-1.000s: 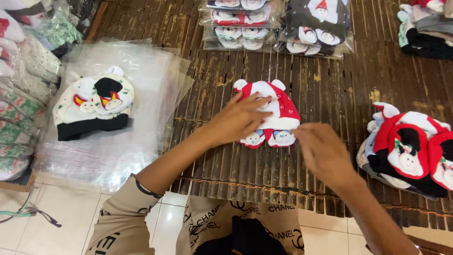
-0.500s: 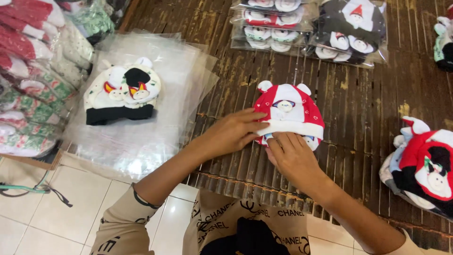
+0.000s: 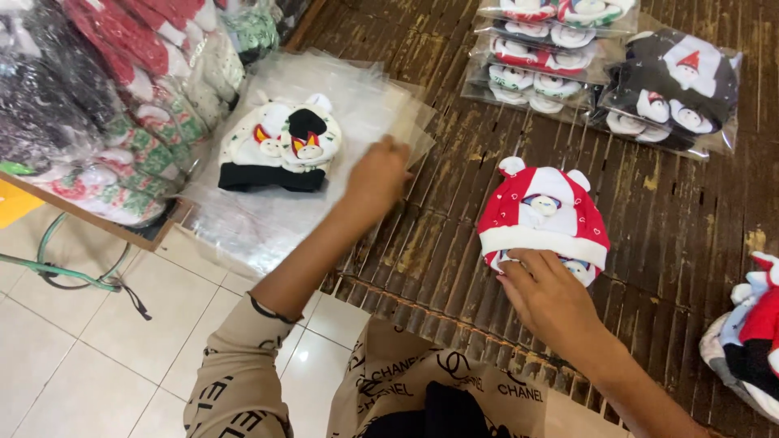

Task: Packaging baby hats and booties into clear plastic bags

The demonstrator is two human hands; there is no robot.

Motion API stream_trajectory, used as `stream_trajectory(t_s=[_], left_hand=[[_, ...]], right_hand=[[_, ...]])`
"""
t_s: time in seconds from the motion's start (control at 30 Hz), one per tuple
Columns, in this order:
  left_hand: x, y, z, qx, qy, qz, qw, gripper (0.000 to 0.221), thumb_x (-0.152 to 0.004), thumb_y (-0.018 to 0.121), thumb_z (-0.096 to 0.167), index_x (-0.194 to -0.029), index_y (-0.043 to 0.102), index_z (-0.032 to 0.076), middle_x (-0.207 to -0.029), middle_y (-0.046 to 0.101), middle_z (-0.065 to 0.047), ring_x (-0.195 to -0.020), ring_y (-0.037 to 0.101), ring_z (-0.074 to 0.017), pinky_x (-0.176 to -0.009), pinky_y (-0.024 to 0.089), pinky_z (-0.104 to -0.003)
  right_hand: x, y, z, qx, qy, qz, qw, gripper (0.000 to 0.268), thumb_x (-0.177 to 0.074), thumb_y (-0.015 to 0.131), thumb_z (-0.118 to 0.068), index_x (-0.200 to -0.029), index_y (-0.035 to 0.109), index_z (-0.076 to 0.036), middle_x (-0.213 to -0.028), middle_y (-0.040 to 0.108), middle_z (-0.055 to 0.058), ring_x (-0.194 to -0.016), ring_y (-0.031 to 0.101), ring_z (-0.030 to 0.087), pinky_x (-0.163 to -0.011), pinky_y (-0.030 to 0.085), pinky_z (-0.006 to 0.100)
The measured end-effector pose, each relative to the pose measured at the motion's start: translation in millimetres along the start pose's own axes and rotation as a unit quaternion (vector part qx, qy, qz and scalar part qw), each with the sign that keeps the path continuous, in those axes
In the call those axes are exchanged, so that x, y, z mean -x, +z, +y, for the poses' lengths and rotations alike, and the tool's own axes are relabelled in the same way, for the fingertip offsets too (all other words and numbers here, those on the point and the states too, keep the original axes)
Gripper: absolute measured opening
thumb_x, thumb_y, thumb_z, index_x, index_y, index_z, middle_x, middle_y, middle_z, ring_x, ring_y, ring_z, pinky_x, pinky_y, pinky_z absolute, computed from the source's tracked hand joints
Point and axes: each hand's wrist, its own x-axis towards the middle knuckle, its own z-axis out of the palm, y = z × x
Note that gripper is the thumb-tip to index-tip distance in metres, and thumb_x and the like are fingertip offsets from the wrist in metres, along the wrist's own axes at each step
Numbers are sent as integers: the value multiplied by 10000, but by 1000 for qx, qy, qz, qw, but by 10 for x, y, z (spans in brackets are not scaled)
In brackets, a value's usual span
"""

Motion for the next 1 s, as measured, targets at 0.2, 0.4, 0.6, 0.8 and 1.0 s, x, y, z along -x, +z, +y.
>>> stream_trajectory(t_s=[0.2, 0.4, 0.6, 0.8, 1.0], left_hand=[[-60, -76, -414, 59, -103, -96, 988, 207, -782, 829, 270, -862, 688, 140, -836, 695, -79, -831, 737, -360, -712, 593, -476], [-34, -316, -372, 117, -121, -89, 982, 71, -877, 699, 182, -874, 748, 130, -833, 740, -118, -865, 736, -382, -761, 587, -489], [38, -576, -302, 112, -93, -16, 989, 66, -887, 689, 183, -857, 706, 127, -790, 686, -84, -784, 725, -323, -711, 583, -450], [125, -716, -273, 191, -106, 44, 975, 73, -875, 710, 183, -846, 703, 116, -772, 685, -99, -753, 735, -321, -707, 576, -453], [325, -687, -188, 170, -94, 91, 977, 115, -971, 668, 241, -1003, 731, 151, -879, 646, -102, -830, 730, -334, -733, 588, -453]], right_hand=[[-200, -317, -83, -65, 17, 1, 998, 127, -911, 686, -129, -1024, 709, -74, -1045, 682, 103, -994, 700, 316, -868, 550, 393], [-447, -448, -95, -135, 38, -30, 990, 117, -926, 675, -176, -999, 721, -97, -1053, 690, 85, -989, 705, 307, -849, 570, 406], [-1117, -190, -26, -259, 52, -56, 963, 124, -956, 634, -129, -984, 710, -35, -929, 701, 182, -910, 707, 416, -785, 563, 510], [-2118, 731, -219, -512, 179, -171, 822, 548, -991, 650, -295, -1335, 570, 125, -1221, 657, 304, -839, 719, 289, -565, 621, 322], [-2233, 1264, -476, -587, 340, -44, 734, 199, -896, 659, -124, -981, 753, 30, -978, 706, 232, -563, 695, 194, -366, 555, 273]])
